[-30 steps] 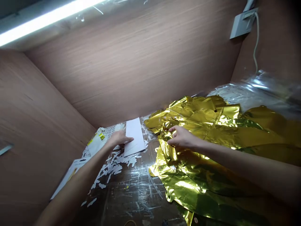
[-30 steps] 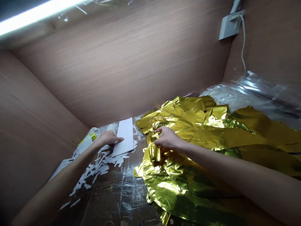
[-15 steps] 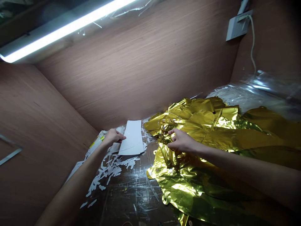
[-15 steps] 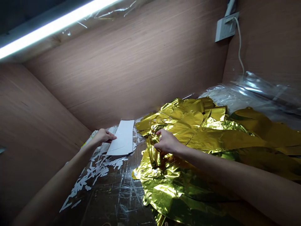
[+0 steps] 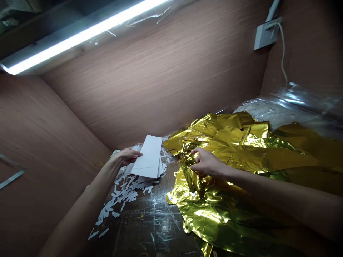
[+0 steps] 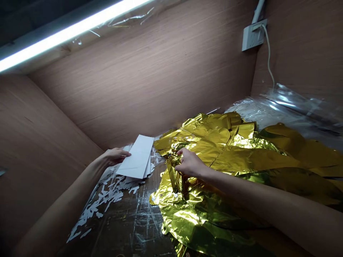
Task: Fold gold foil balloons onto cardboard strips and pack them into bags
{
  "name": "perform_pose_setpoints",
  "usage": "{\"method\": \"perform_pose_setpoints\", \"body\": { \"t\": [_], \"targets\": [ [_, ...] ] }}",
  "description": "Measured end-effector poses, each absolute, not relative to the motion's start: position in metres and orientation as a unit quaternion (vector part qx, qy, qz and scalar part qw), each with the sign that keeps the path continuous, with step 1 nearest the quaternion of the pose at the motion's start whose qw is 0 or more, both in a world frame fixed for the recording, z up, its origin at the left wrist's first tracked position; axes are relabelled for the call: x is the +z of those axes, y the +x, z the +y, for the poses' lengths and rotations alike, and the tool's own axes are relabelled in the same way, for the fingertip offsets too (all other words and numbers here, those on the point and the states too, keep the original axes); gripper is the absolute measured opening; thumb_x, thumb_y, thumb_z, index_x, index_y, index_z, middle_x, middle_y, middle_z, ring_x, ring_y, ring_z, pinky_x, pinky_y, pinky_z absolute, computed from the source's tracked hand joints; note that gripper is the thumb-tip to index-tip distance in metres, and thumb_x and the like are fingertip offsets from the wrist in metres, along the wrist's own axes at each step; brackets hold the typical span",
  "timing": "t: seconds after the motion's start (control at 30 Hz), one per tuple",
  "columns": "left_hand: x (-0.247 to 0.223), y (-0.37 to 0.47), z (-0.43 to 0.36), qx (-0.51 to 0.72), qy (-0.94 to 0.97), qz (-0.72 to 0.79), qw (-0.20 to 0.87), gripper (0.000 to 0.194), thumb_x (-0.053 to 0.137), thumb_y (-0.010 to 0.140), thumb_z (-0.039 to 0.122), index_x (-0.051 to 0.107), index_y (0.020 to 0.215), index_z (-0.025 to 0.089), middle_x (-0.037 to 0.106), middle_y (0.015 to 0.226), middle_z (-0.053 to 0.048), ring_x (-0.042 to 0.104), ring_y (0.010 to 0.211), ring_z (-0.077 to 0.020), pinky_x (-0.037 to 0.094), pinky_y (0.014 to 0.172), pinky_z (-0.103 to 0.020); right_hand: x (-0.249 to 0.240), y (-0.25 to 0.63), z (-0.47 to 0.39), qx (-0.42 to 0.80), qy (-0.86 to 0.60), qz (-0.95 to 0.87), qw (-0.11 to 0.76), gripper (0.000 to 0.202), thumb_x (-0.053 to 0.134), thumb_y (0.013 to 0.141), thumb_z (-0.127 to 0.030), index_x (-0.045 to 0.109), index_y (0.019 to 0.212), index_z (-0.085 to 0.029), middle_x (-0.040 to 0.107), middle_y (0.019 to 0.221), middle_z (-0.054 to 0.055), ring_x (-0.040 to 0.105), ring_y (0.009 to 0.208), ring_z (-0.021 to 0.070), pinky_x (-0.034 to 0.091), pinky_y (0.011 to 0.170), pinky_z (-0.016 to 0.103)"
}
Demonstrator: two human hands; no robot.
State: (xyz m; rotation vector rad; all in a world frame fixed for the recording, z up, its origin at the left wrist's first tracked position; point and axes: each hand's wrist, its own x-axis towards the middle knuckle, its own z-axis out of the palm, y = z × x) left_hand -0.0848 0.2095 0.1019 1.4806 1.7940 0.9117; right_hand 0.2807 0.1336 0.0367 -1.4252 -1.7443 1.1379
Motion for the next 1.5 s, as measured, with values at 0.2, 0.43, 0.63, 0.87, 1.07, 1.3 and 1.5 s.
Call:
{"method": "perform_pose_setpoints", "body": {
  "t": [0.2,0.43,0.63,0.87,1.07,1.3,1.5],
  "targets": [
    [0.111,-0.064,0.209,0.34,0.477,0.685,0.433,0.013,0.08,0.07,0.012,0.067,0.071,0.012,0.074,0.072,-0.008,0.07,0.064,-0.0183,0.06,0.061,-0.025,0.03,0.281,0.135,0.428,-0.529,-0.664,0.311,0.056,0.071,0.072,-0.014,0.048,0.124,-0.016,0.051,0.067,-0.007,0.05,0.058,0.0129,0.035,0.049,0.025],
    [0.117,-0.033,0.196,0.422,0.528,0.66,0.327,0.013,0.082,0.058,0.016,0.07,0.063,0.014,0.07,0.064,-0.005,0.067,0.063,-0.0181,0.052,0.058,-0.024,0.03,0.281,0.135,0.439,-0.518,-0.661,0.32,0.056,0.071,0.073,-0.017,0.047,0.124,-0.015,0.051,0.065,-0.007,0.048,0.058,0.0125,0.036,0.049,0.024],
    [0.133,-0.007,0.171,0.388,0.671,0.631,0.034,0.011,0.072,0.066,0.027,0.074,0.061,0.017,0.068,0.059,-0.003,0.062,0.059,-0.0177,0.04,0.054,-0.025,0.03,0.287,0.137,0.439,-0.525,-0.657,0.315,0.056,0.073,0.074,-0.019,0.047,0.124,-0.016,0.05,0.065,-0.007,0.052,0.057,0.013,0.036,0.048,0.024],
    [0.137,-0.005,0.169,0.425,0.66,0.62,0.004,0.021,0.07,0.071,0.036,0.07,0.063,0.017,0.067,0.061,-0.002,0.059,0.058,-0.0158,0.038,0.053,-0.024,0.023,0.29,0.14,0.451,-0.521,-0.648,0.323,0.058,0.074,0.074,-0.021,0.046,0.125,-0.018,0.049,0.065,-0.008,0.049,0.057,0.012,0.037,0.047,0.023],
    [0.109,-0.02,0.179,0.494,0.59,0.618,0.16,0.026,0.078,0.061,0.036,0.06,0.058,0.018,0.063,0.06,-0.002,0.06,0.061,-0.017,0.043,0.054,-0.024,0.031,0.289,0.132,0.459,-0.521,-0.644,0.322,0.057,0.072,0.073,-0.018,0.045,0.124,-0.017,0.049,0.063,-0.009,0.05,0.055,0.0128,0.036,0.048,0.023],
    [0.101,-0.023,0.167,0.523,0.528,0.564,0.36,0.04,0.086,0.055,0.042,0.065,0.074,0.013,0.076,0.086,-0.014,0.072,0.08,-0.0262,0.059,0.072,-0.036,0.048,0.287,0.131,0.536,-0.422,-0.635,0.362,0.064,0.08,0.071,-0.028,0.047,0.124,-0.019,0.045,0.06,-0.011,0.048,0.054,0.0113,0.034,0.052,0.024],
    [0.055,0.013,0.116,0.43,0.485,0.514,0.561,0.047,0.092,0.06,0.046,0.07,0.083,0.012,0.078,0.09,-0.013,0.072,0.079,-0.0232,0.057,0.081,-0.037,0.056,0.273,0.118,0.574,-0.37,-0.648,0.337,0.059,0.08,0.07,-0.024,0.045,0.117,-0.02,0.047,0.059,-0.012,0.046,0.053,0.0102,0.035,0.052,0.023]
  ]
}}
